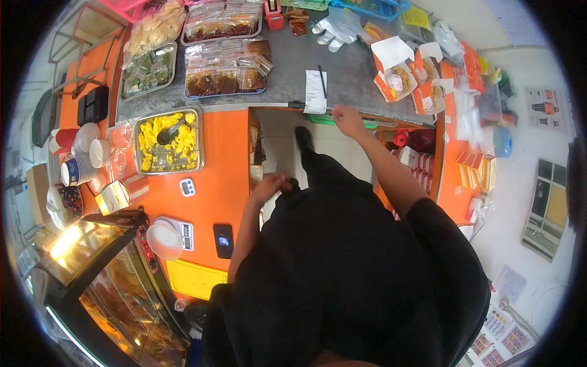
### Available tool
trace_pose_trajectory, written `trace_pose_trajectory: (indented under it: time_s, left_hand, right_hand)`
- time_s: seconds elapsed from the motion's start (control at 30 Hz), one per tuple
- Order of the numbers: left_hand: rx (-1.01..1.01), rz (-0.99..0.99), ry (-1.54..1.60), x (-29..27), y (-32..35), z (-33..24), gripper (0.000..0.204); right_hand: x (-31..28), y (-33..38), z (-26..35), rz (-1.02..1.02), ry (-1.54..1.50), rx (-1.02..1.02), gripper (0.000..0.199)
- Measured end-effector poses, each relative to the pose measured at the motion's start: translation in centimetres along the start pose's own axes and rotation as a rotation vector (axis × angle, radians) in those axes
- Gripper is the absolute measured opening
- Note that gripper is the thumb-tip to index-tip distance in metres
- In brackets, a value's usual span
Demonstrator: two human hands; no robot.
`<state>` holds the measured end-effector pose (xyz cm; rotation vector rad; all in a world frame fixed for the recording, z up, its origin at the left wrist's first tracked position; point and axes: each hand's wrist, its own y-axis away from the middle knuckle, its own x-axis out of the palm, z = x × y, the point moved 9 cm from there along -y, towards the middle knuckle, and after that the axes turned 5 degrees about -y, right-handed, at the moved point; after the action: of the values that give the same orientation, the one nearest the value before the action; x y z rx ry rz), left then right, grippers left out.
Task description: Pack cooked food into takeout boxes and organize them into plastic bags.
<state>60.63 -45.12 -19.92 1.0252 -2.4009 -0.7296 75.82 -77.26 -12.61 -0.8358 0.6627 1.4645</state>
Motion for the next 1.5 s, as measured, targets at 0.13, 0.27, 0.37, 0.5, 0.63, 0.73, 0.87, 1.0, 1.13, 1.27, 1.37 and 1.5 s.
trace_pose_trajectory:
  time_s: [0.13, 0.27, 0.37, 0.5, 0.63, 0.73, 0.87, 1.0, 1.13, 1.27, 1.37, 1.5]
  left_hand:
    - [0.367, -0.406, -0.564, 7.4, -6.3, -19.6, 0.030]
    - [0.449, -0.392, -0.969, 7.4, -13.6, -26.3, 0.046]
    - [0.464, -0.421, -1.303, 8.0, -18.5, -27.1, 0.058]
    - [0.491, -0.359, -1.444, 9.3, -23.5, -25.9, 0.063]
    - [0.441, -0.451, -1.460, 11.3, -26.2, -28.0, 0.069]
    - [0.441, -0.490, -1.400, 13.5, -28.7, -29.7, 0.070]
    - [0.317, -0.539, -1.379, 15.0, -30.8, -30.5, 0.073]
    - [0.336, -0.539, -1.321, 14.5, -31.0, -31.1, 0.075]
    - [0.269, -0.451, -1.330, 14.5, -30.8, -31.1, 0.074]
    - [0.470, -0.663, -1.172, 11.5, -27.6, -34.0, 0.055]
    - [0.439, -0.856, -0.703, 4.5, -24.2, -36.4, 0.026]
    - [0.481, -1.276, -0.569, -8.9, -17.0, -41.9, 0.020]
  right_hand:
    - [-7.0, -4.1, -7.2, 0.008, 0.055, 0.447, 0.034]
    - [-6.1, -8.0, -6.0, 0.123, 0.098, 0.481, 0.037]
    - [-5.0, -8.3, -8.1, 0.155, 0.104, 0.394, 0.038]
    - [-6.8, -7.0, -13.7, 0.067, -0.147, 0.196, 0.038]
    - [-10.2, -4.1, -15.4, 0.090, -0.441, 0.242, 0.041]
    - [-12.3, -3.5, -13.6, 0.047, -0.314, 0.060, 0.044]
    - [-11.1, -5.5, -14.9, 0.090, -0.195, 0.131, 0.047]
    - [-9.8, -6.9, -16.3, 0.175, -0.094, 0.123, 0.067]
    - [-10.0, -6.5, -16.3, 0.239, -0.119, 0.137, 0.072]
    - [-11.6, -5.8, -14.9, 0.157, -0.236, 0.127, 0.065]
    - [-12.5, -4.5, -12.9, 0.224, -0.291, 0.140, 0.051]
    - [-13.1, -1.6, -11.0, 0.276, -0.415, 0.072, 0.035]
